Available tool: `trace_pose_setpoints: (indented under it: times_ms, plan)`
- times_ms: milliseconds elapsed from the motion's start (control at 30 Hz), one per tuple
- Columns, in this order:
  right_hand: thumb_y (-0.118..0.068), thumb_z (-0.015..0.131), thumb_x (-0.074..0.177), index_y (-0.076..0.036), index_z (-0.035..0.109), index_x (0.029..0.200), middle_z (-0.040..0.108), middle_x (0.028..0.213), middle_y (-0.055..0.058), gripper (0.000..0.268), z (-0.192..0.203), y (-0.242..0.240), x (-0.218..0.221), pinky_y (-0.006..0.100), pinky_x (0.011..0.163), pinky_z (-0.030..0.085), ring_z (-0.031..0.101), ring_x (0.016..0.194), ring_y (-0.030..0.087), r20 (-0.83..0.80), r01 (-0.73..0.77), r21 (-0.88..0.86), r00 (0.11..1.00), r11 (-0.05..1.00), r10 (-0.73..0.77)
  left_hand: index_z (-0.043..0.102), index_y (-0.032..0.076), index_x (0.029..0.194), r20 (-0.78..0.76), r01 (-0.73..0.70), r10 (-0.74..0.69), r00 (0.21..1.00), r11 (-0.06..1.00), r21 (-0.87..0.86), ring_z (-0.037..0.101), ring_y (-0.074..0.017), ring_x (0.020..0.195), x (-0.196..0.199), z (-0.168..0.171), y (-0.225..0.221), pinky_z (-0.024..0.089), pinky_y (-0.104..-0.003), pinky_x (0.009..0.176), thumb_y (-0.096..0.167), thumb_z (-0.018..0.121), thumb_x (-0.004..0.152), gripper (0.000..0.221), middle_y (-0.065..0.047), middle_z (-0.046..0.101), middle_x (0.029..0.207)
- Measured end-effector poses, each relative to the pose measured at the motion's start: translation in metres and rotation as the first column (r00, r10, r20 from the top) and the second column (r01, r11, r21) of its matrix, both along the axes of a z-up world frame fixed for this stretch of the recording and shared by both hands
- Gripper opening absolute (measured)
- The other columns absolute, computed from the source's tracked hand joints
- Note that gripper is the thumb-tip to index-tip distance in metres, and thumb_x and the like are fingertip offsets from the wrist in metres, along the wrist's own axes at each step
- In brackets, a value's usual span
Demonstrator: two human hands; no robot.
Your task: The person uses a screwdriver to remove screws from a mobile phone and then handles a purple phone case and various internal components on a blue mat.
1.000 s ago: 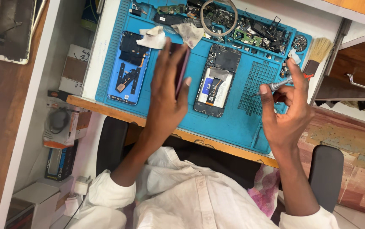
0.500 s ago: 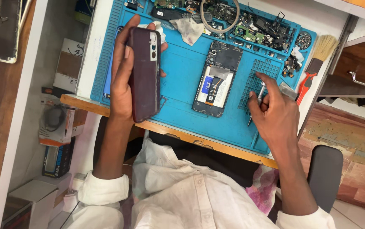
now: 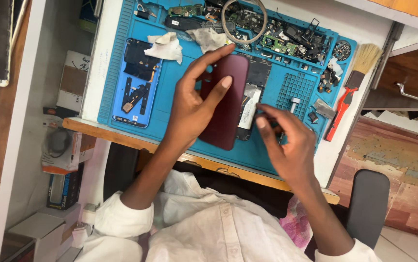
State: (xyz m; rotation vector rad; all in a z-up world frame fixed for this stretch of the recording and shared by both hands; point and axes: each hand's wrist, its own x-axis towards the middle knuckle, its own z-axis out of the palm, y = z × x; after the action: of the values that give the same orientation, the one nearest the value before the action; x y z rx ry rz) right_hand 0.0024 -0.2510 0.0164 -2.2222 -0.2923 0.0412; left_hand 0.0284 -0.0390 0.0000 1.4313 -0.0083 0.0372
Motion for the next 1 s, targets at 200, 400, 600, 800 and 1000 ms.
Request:
trace_pose_setpoints:
  times_ms: [200,400,600,800,1000]
  plan:
    - [-0.007,0.071,0.097,0.001,0.065,0.133,0.075,0.104,0.011,0.038,0.0,0.003,0.0,0.027,0.076,0.063,0.073,0.091,0.013,-0.196,0.067,0.232,0.98,0.97,-0.021,0.039,0.014,0.159,0.185,-0.019,-0.051,0.981,0.934,0.356,0.047,-0.0224,0.151,0.011,-0.009,-0.02,0.04,-0.039,0.13,0.013,0.073,0.106,0.063,-0.009,0.049,0.162]
    - [0.004,0.07,0.091,0.003,0.058,0.14,0.076,0.095,0.012,0.051,-0.005,-0.002,0.002,0.027,0.077,0.066,0.074,0.086,0.013,-0.347,0.15,0.338,0.937,0.929,-0.025,0.033,0.011,0.164,0.235,0.044,-0.146,0.961,0.919,0.391,0.018,-0.032,0.166,0.007,-0.007,-0.018,0.031,-0.043,0.134,0.011,0.079,0.1,0.079,-0.021,0.023,0.174]
    - [0.003,0.072,0.092,0.004,0.059,0.136,0.074,0.101,0.014,0.047,-0.004,0.006,-0.002,0.027,0.078,0.067,0.075,0.089,0.013,-0.312,0.171,0.289,0.947,0.942,-0.076,0.042,0.008,0.158,0.017,0.019,-0.023,1.0,0.972,0.235,0.047,-0.0295,0.154,0.01,-0.015,-0.013,0.042,-0.042,0.124,0.009,0.082,0.092,0.077,-0.017,0.046,0.164]
    - [0.005,0.072,0.092,0.005,0.058,0.138,0.07,0.109,0.015,0.048,-0.009,0.006,-0.003,0.026,0.078,0.065,0.073,0.091,0.014,-0.288,0.179,0.35,0.954,0.919,-0.077,0.058,0.011,0.147,0.116,0.164,-0.198,0.973,0.953,0.254,0.042,-0.0311,0.158,0.004,-0.013,-0.009,0.046,-0.043,0.127,0.007,0.086,0.089,0.064,-0.016,0.041,0.168]
    - [0.004,0.072,0.095,0.005,0.058,0.139,0.07,0.111,0.015,0.047,-0.012,0.003,-0.004,0.026,0.079,0.065,0.072,0.092,0.014,-0.254,0.149,0.296,0.964,0.943,-0.073,0.059,0.011,0.142,0.112,0.074,-0.137,0.984,0.891,0.448,0.051,-0.0307,0.148,0.005,-0.012,-0.009,0.048,-0.041,0.121,0.011,0.09,0.076,0.073,-0.013,0.051,0.158]
